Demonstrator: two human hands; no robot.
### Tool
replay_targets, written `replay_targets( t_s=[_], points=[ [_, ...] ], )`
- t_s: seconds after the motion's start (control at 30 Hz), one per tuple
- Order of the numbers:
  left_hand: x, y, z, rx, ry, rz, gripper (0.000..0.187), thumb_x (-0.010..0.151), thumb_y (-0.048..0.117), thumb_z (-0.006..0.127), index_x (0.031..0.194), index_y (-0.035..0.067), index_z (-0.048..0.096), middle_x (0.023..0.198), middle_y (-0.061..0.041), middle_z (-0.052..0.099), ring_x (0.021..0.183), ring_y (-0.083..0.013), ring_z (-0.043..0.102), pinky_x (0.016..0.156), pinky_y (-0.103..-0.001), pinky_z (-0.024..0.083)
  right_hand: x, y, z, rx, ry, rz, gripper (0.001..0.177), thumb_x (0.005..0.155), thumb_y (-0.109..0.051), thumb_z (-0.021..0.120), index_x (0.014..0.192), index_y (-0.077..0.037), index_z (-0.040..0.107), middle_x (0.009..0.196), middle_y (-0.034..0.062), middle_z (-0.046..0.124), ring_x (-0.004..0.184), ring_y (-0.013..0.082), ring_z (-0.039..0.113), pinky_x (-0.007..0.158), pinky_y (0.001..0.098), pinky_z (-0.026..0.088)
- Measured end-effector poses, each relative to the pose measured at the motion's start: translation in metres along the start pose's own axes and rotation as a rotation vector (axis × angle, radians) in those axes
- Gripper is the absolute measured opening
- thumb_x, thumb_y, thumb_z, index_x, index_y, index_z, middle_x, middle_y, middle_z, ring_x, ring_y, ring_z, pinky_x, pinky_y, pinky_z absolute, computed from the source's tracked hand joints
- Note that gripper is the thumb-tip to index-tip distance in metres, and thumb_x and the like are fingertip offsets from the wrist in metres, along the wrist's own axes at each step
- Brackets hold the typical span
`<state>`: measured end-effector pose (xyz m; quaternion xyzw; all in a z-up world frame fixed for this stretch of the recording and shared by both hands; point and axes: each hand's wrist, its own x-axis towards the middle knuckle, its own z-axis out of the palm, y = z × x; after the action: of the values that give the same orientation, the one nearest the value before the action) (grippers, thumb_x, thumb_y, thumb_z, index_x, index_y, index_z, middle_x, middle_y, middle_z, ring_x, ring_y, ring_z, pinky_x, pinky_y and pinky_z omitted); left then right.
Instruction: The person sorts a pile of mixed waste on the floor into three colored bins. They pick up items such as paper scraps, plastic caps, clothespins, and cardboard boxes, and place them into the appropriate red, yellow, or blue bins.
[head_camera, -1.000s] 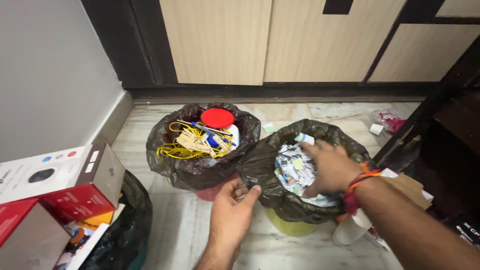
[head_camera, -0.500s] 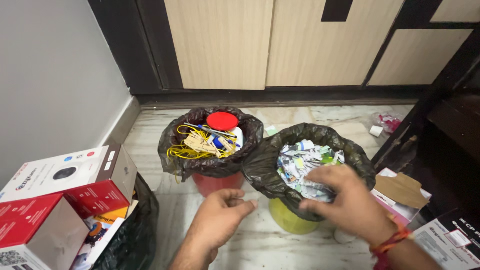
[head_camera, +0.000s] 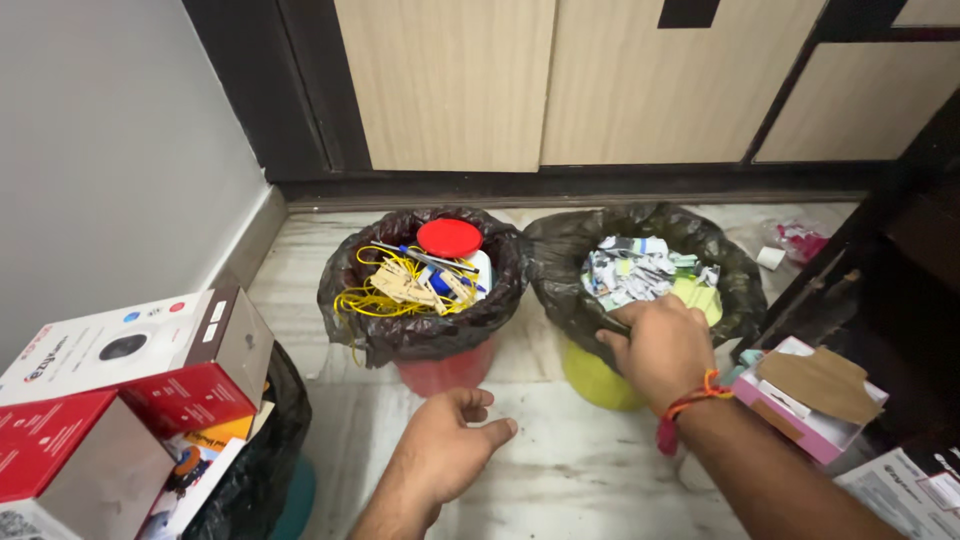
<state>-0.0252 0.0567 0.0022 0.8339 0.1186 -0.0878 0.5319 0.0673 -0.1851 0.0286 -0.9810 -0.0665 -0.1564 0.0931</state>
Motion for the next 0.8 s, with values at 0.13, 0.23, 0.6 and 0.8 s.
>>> replay_targets(
  t_s=[0.13, 0.23, 0.6, 0.8],
  points=[
    [0.004, 0.011, -0.007, 0.036, 0.196, 0.08, 0.045, 0.076, 0.025, 0.077, 0.116, 0.005, 0.073, 0.101, -0.011, 0.077, 0.093, -0.0213, 0.076, 0.086, -0.033, 0.057, 0.012, 0.004, -0.011, 0.15, 0.076, -0.053, 0.048, 0.068, -0.04, 0.084, 0.113, -0.024, 0.08, 0.109, 0.0045, 0.076, 0.106, 0.0289, 0.061, 0.089, 0.0456, 0.041],
    [0.006, 0.021, -0.011, -0.044, 0.32, 0.13, 0.031, 0.077, 0.021, 0.074, 0.103, 0.002, 0.075, 0.09, -0.009, 0.081, 0.084, -0.019, 0.078, 0.081, -0.032, 0.059, -0.009, 0.008, -0.018, 0.245, 0.365, -0.252, 0.043, 0.07, -0.034, 0.082, 0.109, -0.016, 0.078, 0.124, 0.0116, 0.071, 0.112, 0.0369, 0.059, 0.091, 0.0464, 0.041],
    [-0.012, 0.007, -0.012, 0.055, 0.352, 0.251, 0.031, 0.077, 0.024, 0.077, 0.099, 0.003, 0.077, 0.087, -0.01, 0.081, 0.078, -0.017, 0.076, 0.075, -0.032, 0.059, -0.104, 0.031, 0.017, 0.712, 0.137, 0.005, 0.029, 0.083, -0.019, 0.076, 0.111, -0.012, 0.076, 0.117, 0.0044, 0.076, 0.1, 0.0186, 0.068, 0.075, 0.029, 0.052],
    [-0.035, -0.003, -0.011, 0.107, 0.43, 0.271, 0.035, 0.076, 0.026, 0.077, 0.106, 0.008, 0.077, 0.097, -0.011, 0.08, 0.075, -0.0225, 0.075, 0.072, -0.036, 0.058, -0.125, 0.031, 0.017, 0.867, -0.017, 0.226, 0.032, 0.081, -0.02, 0.078, 0.112, -0.01, 0.078, 0.105, 0.0077, 0.077, 0.09, 0.0181, 0.067, 0.075, 0.0292, 0.054]
  ],
)
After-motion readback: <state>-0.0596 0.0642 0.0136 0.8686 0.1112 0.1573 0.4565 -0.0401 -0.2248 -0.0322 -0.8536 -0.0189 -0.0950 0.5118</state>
